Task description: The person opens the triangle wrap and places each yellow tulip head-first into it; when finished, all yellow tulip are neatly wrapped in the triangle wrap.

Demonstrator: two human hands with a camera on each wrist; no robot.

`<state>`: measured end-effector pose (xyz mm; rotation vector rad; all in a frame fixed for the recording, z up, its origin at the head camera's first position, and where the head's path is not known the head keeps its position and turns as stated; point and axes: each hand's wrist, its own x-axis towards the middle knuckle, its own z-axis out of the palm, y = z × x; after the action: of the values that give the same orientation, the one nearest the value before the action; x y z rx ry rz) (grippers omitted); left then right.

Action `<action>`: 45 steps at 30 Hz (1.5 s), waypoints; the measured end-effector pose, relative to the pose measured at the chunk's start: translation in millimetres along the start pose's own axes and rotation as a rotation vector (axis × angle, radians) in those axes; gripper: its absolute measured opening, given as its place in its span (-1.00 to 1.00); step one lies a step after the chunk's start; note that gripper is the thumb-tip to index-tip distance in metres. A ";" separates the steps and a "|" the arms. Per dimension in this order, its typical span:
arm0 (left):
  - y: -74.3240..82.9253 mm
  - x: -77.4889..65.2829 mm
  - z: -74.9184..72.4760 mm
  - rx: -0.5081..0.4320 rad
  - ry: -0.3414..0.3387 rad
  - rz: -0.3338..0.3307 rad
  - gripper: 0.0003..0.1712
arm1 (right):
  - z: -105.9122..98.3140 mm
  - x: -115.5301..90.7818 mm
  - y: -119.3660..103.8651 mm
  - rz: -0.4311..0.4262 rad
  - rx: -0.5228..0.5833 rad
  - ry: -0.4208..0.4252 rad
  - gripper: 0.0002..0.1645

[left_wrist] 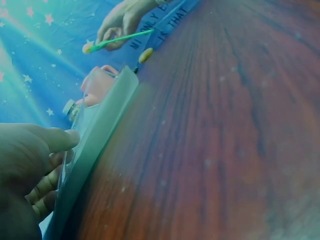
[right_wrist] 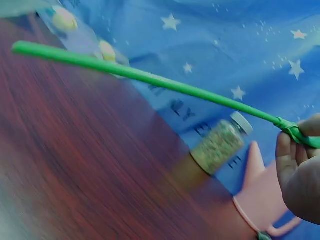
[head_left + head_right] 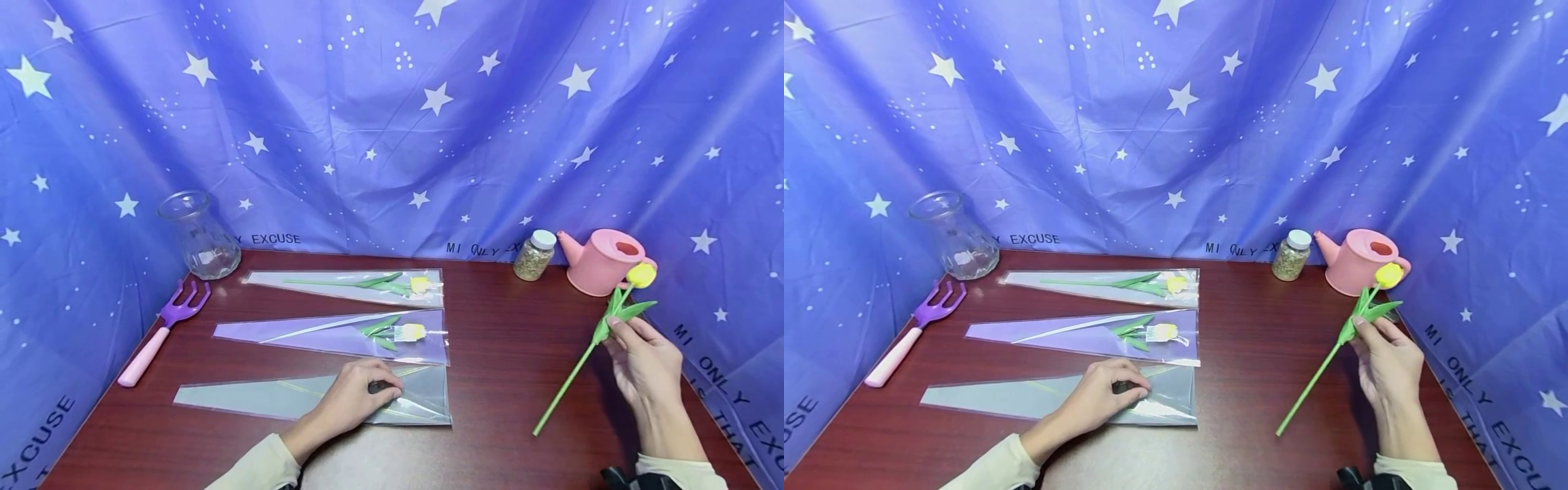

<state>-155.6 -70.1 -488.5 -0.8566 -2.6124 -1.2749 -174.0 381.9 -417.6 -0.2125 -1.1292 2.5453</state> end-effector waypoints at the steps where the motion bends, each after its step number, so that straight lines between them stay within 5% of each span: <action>1: 0.4 0.1 0.0 0.002 0.005 -0.001 -0.92 | 1.3 -1.8 1.3 0.005 0.029 -0.009 -0.69; 7: 1.5 2.5 -1.5 0.003 0.025 0.028 -0.91 | 8.6 -14.0 11.9 0.020 0.071 -0.039 -0.64; 13: 1.4 5.0 -3.1 0.012 0.021 0.021 -0.92 | 18.9 -25.7 28.7 0.044 0.044 0.028 -0.70; 23: 2.6 6.0 -3.1 0.011 0.005 -0.017 -0.92 | 33.0 -49.1 57.0 0.092 -0.034 0.095 -0.84; 45: -0.9 6.7 -0.8 0.002 0.029 0.007 -0.90 | 70.9 -117.6 121.6 0.254 -0.262 0.111 -0.75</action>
<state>-161.8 -68.3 -486.3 -0.8402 -2.5853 -1.2732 -114.8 213.7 -460.5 -0.5894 -1.4709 2.5504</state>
